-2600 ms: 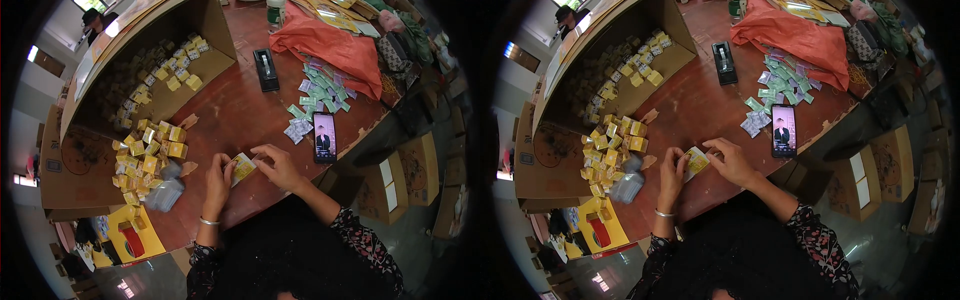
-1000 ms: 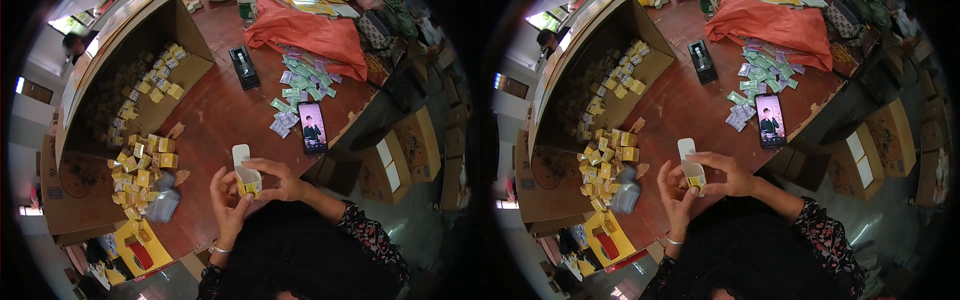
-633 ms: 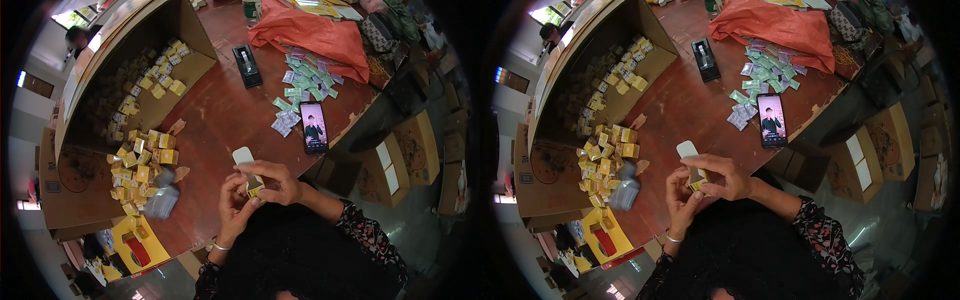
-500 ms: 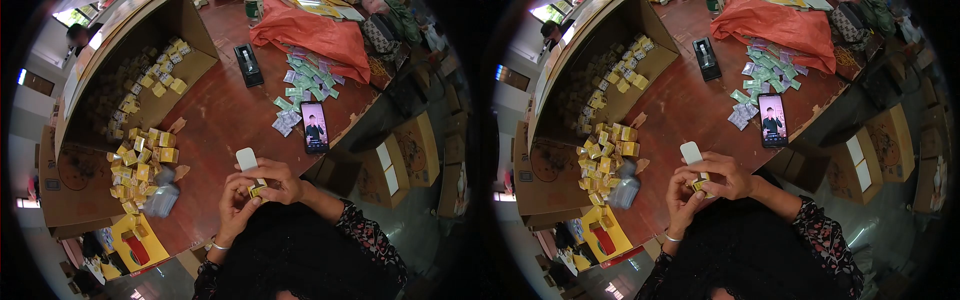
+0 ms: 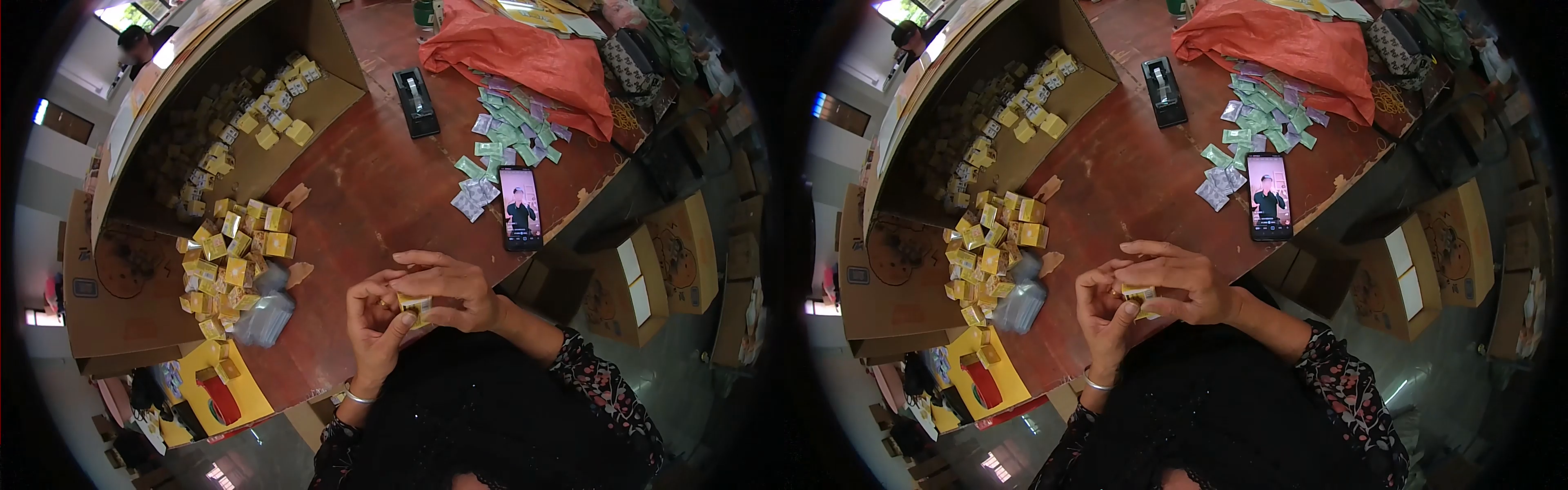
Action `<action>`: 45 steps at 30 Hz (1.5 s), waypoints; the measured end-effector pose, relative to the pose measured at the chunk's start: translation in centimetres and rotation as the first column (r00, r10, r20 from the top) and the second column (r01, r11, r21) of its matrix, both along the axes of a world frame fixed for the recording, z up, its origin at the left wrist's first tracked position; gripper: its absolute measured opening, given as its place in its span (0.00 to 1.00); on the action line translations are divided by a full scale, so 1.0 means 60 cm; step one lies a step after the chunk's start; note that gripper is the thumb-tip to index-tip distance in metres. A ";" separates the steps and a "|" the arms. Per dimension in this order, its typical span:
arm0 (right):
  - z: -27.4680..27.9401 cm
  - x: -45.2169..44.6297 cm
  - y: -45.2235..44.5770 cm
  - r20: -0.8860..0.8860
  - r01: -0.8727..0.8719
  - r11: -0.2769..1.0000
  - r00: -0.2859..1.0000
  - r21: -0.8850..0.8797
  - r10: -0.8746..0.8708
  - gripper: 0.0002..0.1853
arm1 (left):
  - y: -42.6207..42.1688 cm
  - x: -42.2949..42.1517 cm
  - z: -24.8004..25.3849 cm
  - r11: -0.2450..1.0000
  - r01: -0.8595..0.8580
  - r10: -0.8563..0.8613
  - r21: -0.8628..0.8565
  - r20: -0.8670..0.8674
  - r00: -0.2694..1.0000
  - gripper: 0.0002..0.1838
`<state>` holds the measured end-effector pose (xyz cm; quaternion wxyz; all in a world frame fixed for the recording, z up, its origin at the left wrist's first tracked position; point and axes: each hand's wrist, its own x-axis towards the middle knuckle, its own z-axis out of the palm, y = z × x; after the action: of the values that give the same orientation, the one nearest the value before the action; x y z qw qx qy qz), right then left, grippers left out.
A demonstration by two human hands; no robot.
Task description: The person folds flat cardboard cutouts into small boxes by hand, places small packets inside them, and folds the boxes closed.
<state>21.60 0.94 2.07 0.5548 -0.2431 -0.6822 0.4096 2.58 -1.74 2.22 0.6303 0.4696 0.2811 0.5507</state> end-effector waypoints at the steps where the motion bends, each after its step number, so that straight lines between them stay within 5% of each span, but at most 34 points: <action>1: -0.003 0.000 0.002 -0.019 -0.013 1.000 1.000 0.017 0.013 0.13 | -0.001 0.001 0.000 1.000 -0.009 0.009 0.005 -0.008 1.000 0.24; 17: 0.017 0.001 0.002 -0.196 -0.090 0.899 0.981 -0.429 0.005 0.05 | -0.002 -0.002 0.005 0.999 0.005 0.002 0.050 -0.142 0.990 0.27; 26: 0.005 0.014 0.015 0.027 -0.031 0.999 0.999 -0.018 0.032 0.04 | -0.006 -0.005 0.006 0.997 -0.030 0.042 0.068 -0.182 0.982 0.17; 38: -0.018 0.008 0.004 0.196 0.150 0.951 0.958 0.270 -0.207 0.10 | -0.004 -0.002 0.006 0.999 -0.031 0.028 -0.008 -0.233 0.972 0.06; 41: 0.000 0.015 0.002 0.295 0.163 0.978 0.935 0.129 -0.195 0.10 | 0.000 -0.004 0.003 1.000 -0.015 0.014 -0.002 -0.302 0.953 0.07; 45: 0.011 0.035 0.005 0.351 0.016 0.953 0.932 -0.301 0.096 0.11 | 0.004 0.006 0.000 0.999 -0.010 0.022 0.032 -0.391 0.920 0.10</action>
<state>23.69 1.26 2.73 0.3680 -0.3812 -0.7075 0.4677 2.93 -1.50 2.23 0.5500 0.5771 0.3967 0.4551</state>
